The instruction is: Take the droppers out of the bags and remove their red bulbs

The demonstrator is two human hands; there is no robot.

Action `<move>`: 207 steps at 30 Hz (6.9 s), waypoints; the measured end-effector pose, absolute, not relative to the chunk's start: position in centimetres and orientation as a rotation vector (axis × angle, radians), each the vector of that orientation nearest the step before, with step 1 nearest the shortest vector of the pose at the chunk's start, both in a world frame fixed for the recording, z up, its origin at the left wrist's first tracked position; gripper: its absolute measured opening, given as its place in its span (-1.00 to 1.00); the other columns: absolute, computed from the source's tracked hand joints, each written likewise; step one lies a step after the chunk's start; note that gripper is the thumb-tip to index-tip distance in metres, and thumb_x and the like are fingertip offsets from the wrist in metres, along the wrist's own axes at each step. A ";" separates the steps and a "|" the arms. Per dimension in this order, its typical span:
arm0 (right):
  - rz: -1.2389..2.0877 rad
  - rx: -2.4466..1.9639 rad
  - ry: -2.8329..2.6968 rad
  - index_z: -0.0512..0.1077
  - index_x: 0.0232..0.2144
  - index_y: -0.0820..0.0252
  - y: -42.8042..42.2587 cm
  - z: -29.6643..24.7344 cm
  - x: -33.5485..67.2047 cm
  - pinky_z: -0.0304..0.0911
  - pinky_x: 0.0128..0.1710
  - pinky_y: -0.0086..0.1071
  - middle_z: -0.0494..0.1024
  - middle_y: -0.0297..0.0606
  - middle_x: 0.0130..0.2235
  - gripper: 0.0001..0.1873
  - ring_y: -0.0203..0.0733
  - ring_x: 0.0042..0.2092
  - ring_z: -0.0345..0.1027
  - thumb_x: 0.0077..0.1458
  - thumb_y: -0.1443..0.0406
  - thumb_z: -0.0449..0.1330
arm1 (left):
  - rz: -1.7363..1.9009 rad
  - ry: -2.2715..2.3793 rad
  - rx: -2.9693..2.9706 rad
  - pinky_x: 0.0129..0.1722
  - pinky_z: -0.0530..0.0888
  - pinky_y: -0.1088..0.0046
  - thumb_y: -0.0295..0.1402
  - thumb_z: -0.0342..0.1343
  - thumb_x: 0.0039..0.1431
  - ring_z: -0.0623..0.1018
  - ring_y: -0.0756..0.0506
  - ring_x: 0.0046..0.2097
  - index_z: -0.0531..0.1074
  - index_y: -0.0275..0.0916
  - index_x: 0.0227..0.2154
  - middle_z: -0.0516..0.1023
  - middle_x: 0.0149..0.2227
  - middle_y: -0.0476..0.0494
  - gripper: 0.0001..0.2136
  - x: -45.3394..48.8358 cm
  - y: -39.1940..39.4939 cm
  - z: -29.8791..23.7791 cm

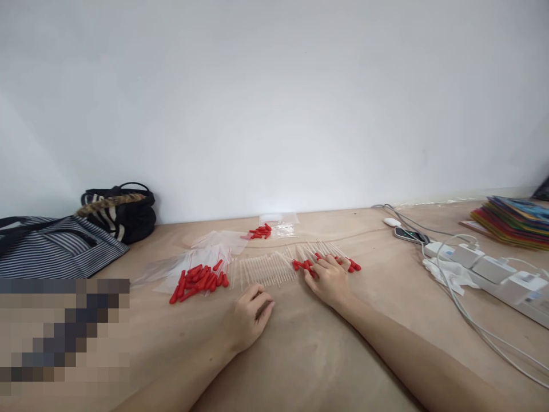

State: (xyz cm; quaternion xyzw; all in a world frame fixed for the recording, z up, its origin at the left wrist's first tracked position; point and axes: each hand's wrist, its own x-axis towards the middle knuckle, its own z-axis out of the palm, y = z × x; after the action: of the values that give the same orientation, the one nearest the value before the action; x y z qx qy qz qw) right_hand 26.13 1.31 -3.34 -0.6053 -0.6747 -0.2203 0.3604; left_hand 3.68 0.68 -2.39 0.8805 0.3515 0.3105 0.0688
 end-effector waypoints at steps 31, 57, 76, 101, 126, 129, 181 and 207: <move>-0.172 -1.642 -1.919 0.39 -0.49 0.16 -0.3 -2.7 20.6 -0.14 -0.25 -0.29 0.47 -0.32 -0.42 -0.72 -0.20 -0.26 0.25 -0.06 0.06 0.19 | 0.985 1.101 1.648 -0.60 0.37 0.53 -0.04 -0.07 0.07 0.39 0.03 -0.58 0.19 -0.22 -0.51 0.29 -0.61 0.09 -0.68 5.1 1.0 -2.1; -0.333 -1.859 -1.724 0.34 -0.66 0.18 -0.1 -3.4 26.5 -0.12 -0.25 -0.26 0.47 -0.28 -0.54 -0.71 -0.17 -0.36 0.26 0.02 0.21 0.09 | 0.855 1.126 1.840 -0.43 0.42 0.47 -0.24 0.02 0.01 0.46 -0.04 -0.42 0.38 -0.24 -0.42 0.46 -0.47 -0.05 -0.82 4.6 0.8 -1.8; -0.404 -0.922 -2.166 0.36 -0.60 0.18 -2.2 -3.3 25.8 -0.18 -0.14 -0.23 0.30 -0.42 -0.66 -0.69 -0.33 -0.42 0.11 0.15 0.28 0.00 | 0.758 1.071 2.300 -0.41 0.32 0.49 -0.41 -0.01 0.07 0.42 -0.02 -0.43 0.43 -0.24 -0.52 0.45 -0.49 -0.03 -0.85 4.8 0.0 -1.3; -0.482 -1.336 -1.672 0.45 -0.49 0.13 0.3 -3.7 25.3 -0.20 -0.12 -0.26 0.46 -0.37 -0.56 -0.81 -0.31 -0.39 0.21 0.07 0.35 0.05 | 1.299 1.539 2.018 -0.28 0.50 0.35 -0.14 0.06 -0.07 0.54 -0.10 -0.35 0.37 -0.23 -0.30 0.52 -0.34 -0.11 -0.69 -3.8 3.5 -1.0; -0.516 -1.450 -1.751 0.47 -0.53 0.13 -1.1 -3.6 27.6 -0.18 -0.24 -0.30 0.38 -0.34 -0.53 -0.77 -0.29 -0.37 0.15 0.07 0.29 0.05 | 1.122 2.080 2.055 -0.46 0.43 0.36 -0.11 0.01 -0.12 0.50 -0.15 -0.44 0.44 -0.22 -0.41 0.51 -0.47 -0.12 -0.70 -8.7 4.5 2.1; -0.477 -1.546 -1.707 0.45 -0.57 0.15 -0.8 -3.5 27.8 -0.18 -0.24 -0.29 0.40 -0.32 -0.53 -0.74 -0.25 -0.34 0.17 0.05 0.20 0.08 | 1.401 1.901 2.314 -0.26 0.42 0.29 -0.15 -0.05 0.00 0.48 -0.18 -0.28 0.45 -0.21 -0.42 0.50 -0.36 -0.18 -0.73 -6.0 3.3 1.4; 0.024 -2.129 -1.749 0.48 -0.44 0.16 6.4 -0.1 23.2 -0.12 -0.18 -0.17 0.53 -0.16 -0.40 -0.77 -0.07 -0.24 0.32 0.02 0.21 0.05 | 0.929 1.045 1.560 -0.57 0.40 0.51 0.05 -0.01 -0.02 0.39 0.04 -0.55 0.25 -0.27 -0.53 0.34 -0.52 0.02 -0.59 4.9 0.0 -1.7; -0.315 -0.960 -2.207 0.40 -0.20 0.10 -0.9 -3.0 25.9 -0.16 -0.11 -0.21 0.49 -0.32 -0.37 -0.78 -0.21 -0.23 0.24 0.09 0.20 0.08 | 0.832 1.063 2.700 -0.32 0.30 0.41 -0.35 -0.13 0.20 0.45 -0.07 -0.35 0.45 -0.21 -0.36 0.49 -0.43 -0.07 -0.77 4.6 0.8 -2.1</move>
State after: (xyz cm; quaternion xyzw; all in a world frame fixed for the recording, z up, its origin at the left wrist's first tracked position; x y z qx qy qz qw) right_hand 25.93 -0.85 -2.98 -0.3706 -0.8520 -0.1214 0.3494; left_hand 4.64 0.77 -2.07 0.8928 0.3513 0.2750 0.0615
